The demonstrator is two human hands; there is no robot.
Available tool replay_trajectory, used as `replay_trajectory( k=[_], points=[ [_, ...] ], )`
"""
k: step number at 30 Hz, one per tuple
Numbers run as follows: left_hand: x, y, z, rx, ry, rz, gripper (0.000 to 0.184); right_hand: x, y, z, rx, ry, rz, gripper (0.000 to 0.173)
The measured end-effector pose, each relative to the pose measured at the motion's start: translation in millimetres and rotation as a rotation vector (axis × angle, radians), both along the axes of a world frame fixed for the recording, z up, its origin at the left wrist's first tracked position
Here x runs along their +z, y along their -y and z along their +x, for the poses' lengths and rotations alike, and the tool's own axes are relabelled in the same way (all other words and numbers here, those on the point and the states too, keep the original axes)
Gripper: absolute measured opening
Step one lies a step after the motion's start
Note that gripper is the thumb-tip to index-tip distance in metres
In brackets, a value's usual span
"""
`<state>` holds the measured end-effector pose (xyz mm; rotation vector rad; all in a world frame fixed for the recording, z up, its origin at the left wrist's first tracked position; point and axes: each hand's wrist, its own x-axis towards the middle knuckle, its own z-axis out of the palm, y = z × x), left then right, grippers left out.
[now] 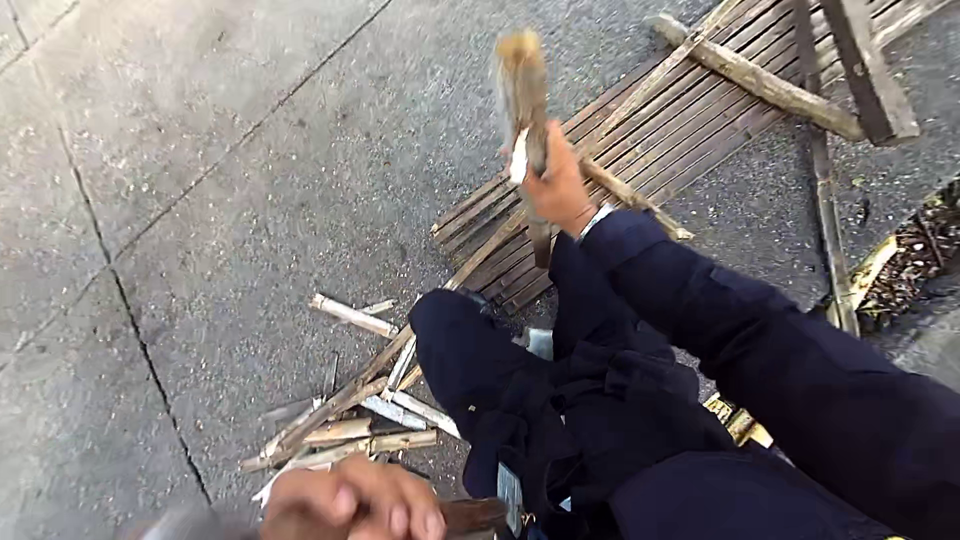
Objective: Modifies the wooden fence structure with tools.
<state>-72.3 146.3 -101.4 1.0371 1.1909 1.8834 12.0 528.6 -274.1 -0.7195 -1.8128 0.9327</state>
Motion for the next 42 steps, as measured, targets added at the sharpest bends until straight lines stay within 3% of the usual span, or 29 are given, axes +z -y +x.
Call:
replay_trajectory(
  k=[3, 5, 8, 11, 16, 22, 30, 35, 42],
  points=[
    [-61.8, -31.2, -14.6, 0.246, -0.036, -0.431, 0.025, -27.5, 10.0, 6.0, -0.001, 0.05, -0.085, 0.043],
    [-90.1, -48.6, -21.1, 0.237, -0.016, -0.62, 0.032, -36.9, 12.6, 6.2, 0.041, 0.097, -0.129, 0.041],
    [-109.2, -68.3, -27.7, 0.074, 0.135, -0.674, 0.048, -39.3, 5.0, 10.8, 0.107, 0.203, -0.171, 0.038],
    [-103.5, -95.4, -37.3, -0.089, 0.041, -0.796, 0.05, -33.3, -6.9, 17.9, 0.167, 0.278, -0.218, 0.04],
    [-78.0, -158.7, -50.3, -0.246, -0.447, -1.164, 0.047, -29.1, -15.3, 19.6, 0.192, 0.344, -0.249, 0.05],
    [-75.8, -212.7, -48.7, -0.413, -0.68, -1.37, 0.048, -34.5, -14.8, 28.2, 0.268, 0.427, -0.165, 0.048],
    [-66.1, -231.8, -37.0, -0.521, -0.686, -1.386, 0.039, -34.5, -4.7, 25.9, 0.316, 0.476, -0.124, 0.049],
    [-68.3, -223.3, -36.0, -0.494, -0.624, -1.292, 0.047, -34.5, -9.2, 26.1, 0.309, 0.481, -0.126, 0.051],
    [-125.7, -216.6, -33.7, -0.367, -0.729, -1.024, 0.065, -32.1, -21.9, 38.6, 0.355, 0.467, -0.19, 0.056]
  ],
)
